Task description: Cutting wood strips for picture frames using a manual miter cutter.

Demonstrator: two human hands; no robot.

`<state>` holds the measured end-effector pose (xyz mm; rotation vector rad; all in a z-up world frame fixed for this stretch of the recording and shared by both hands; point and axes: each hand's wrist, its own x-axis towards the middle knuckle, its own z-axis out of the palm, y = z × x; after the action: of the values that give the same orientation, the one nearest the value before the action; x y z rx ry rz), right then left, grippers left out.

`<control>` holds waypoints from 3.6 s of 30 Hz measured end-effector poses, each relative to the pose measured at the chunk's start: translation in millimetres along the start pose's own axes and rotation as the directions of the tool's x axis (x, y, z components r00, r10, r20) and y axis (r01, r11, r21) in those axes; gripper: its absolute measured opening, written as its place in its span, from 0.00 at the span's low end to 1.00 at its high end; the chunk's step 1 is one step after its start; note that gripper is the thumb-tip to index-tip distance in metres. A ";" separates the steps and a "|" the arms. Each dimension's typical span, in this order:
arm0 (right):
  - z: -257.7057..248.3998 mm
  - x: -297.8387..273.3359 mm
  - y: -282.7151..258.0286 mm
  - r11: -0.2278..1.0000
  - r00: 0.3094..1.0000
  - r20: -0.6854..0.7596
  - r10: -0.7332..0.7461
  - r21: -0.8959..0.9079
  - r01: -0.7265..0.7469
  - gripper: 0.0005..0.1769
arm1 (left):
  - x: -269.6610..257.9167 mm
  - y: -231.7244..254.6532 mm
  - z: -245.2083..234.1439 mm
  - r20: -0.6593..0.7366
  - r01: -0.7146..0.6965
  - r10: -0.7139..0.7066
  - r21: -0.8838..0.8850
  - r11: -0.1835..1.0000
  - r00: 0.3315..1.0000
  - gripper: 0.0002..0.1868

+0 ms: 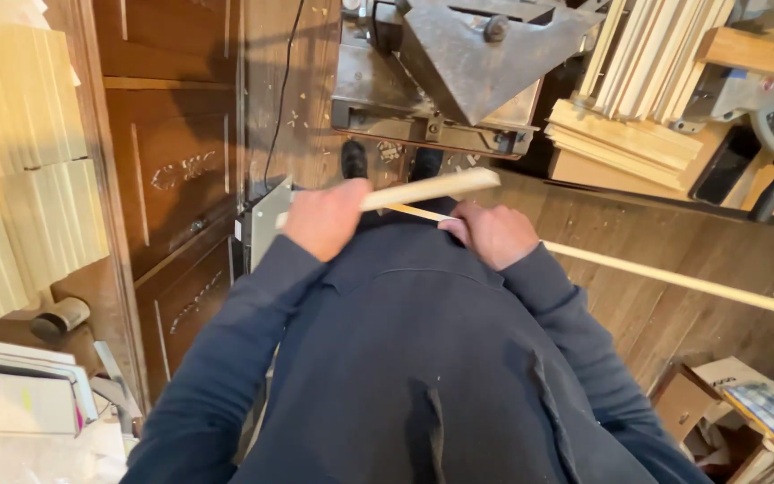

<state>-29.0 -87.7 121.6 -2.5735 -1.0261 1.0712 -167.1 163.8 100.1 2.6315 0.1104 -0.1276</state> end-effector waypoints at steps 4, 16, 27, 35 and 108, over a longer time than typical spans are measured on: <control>-16.8 -3.0 21.5 1.000 1.000 0.007 -0.022 0.006 0.022 0.23 | -56.8 -88.8 5.9 -0.028 0.217 -0.216 0.123 0.968 0.976 0.02; -22.2 69.2 88.3 0.966 0.761 -0.597 -0.255 -0.193 0.173 0.10 | 44.1 -170.1 3.0 -0.435 0.136 -0.092 0.070 0.988 0.896 0.08; 19.6 94.8 95.7 0.986 0.817 -0.553 -0.164 -0.127 0.112 0.14 | 58.5 -183.0 22.8 -0.350 0.183 -0.183 -0.032 0.983 0.919 0.08; 22.7 94.6 61.9 0.984 0.790 -0.592 -0.160 -0.158 0.081 0.10 | 43.3 -148.8 -11.3 -0.341 -0.014 -0.494 -0.833 0.553 0.800 0.05; 17.0 92.3 40.8 0.993 0.784 -0.611 -0.110 -0.108 0.054 0.18 | 99.8 -116.5 10.9 -0.122 -0.187 0.204 0.135 0.973 0.971 0.03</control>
<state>27.7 -59.4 41.3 -2.6120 -0.9926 0.1122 -80.7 265.6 23.7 2.7543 -0.1154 0.1153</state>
